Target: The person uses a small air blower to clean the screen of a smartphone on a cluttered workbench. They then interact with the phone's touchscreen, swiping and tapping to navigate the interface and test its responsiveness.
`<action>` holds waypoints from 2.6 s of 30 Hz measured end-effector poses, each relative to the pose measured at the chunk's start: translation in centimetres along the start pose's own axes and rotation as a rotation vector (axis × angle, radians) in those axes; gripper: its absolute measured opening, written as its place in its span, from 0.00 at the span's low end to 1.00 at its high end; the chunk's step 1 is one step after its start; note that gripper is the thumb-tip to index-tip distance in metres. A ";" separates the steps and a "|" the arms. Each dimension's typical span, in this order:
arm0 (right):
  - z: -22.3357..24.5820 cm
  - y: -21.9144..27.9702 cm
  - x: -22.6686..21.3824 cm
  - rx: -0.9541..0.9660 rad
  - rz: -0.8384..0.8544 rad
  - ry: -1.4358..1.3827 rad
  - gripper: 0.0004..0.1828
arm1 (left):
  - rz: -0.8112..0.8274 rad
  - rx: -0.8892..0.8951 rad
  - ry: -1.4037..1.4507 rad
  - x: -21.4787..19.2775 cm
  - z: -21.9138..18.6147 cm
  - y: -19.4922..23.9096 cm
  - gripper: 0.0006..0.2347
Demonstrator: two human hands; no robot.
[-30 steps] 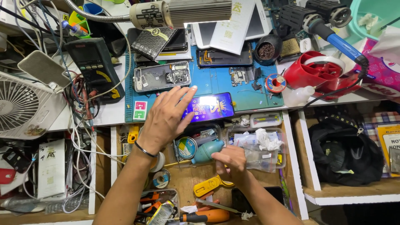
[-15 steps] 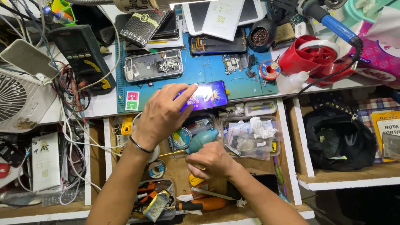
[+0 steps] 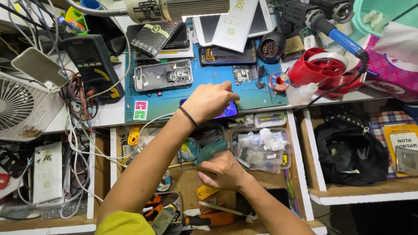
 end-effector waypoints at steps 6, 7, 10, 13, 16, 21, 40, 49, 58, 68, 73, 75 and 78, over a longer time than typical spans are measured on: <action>-0.9 -0.6 -1.0 0.183 -0.099 0.084 0.13 | 0.071 0.071 -0.099 2.4 0.3 -4.2 0.11; -1.1 -0.6 -1.2 0.183 -0.097 0.085 0.13 | 0.070 0.071 -0.097 2.7 0.5 -4.7 0.11; -2.6 -0.1 -2.0 0.377 -0.147 0.046 0.19 | 0.105 0.075 -0.127 3.8 0.8 -5.7 0.07; -3.8 0.5 -2.8 0.510 -0.184 0.153 0.26 | 0.094 0.095 -0.131 4.3 0.8 -6.2 0.08; -4.2 0.8 -3.9 0.578 -0.228 0.132 0.26 | 0.077 0.105 -0.139 4.4 0.8 -6.4 0.08; -4.9 0.9 -4.6 0.679 -0.267 0.322 0.30 | 0.097 0.119 -0.125 3.7 0.4 -5.9 0.09; -5.7 0.4 -4.7 0.776 -0.106 0.464 0.36 | 0.140 0.167 -0.175 5.5 0.2 -8.0 0.04; -5.9 0.6 -4.4 0.787 -0.078 0.451 0.36 | 0.135 0.203 -0.165 5.7 0.0 -8.0 0.04; -6.0 0.7 -4.4 0.833 -0.041 0.436 0.38 | 0.113 0.197 -0.193 4.0 0.3 -5.8 0.06; -5.2 0.1 -4.8 0.804 -0.060 0.414 0.37 | 0.052 0.195 -0.218 0.0 0.1 -2.2 0.06; -5.5 0.8 -4.0 0.688 -0.098 0.399 0.33 | 0.038 0.172 -0.216 -1.6 0.5 -0.2 0.08; -5.9 1.5 -3.4 0.578 -0.147 0.368 0.29 | -0.033 0.185 -0.211 -2.4 0.8 0.9 0.06; -6.8 2.6 -2.4 0.504 -0.185 0.361 0.25 | -0.052 0.182 -0.183 -2.3 1.8 1.6 0.06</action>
Point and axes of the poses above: each hand's wrist, its own y-axis away from the middle knuckle, its own x-axis out of the palm, z = x × y, the point moved 5 cm from there along -y, towards the middle knuckle, and after that the axes turned 2 degrees about z, right-handed, at the moved point
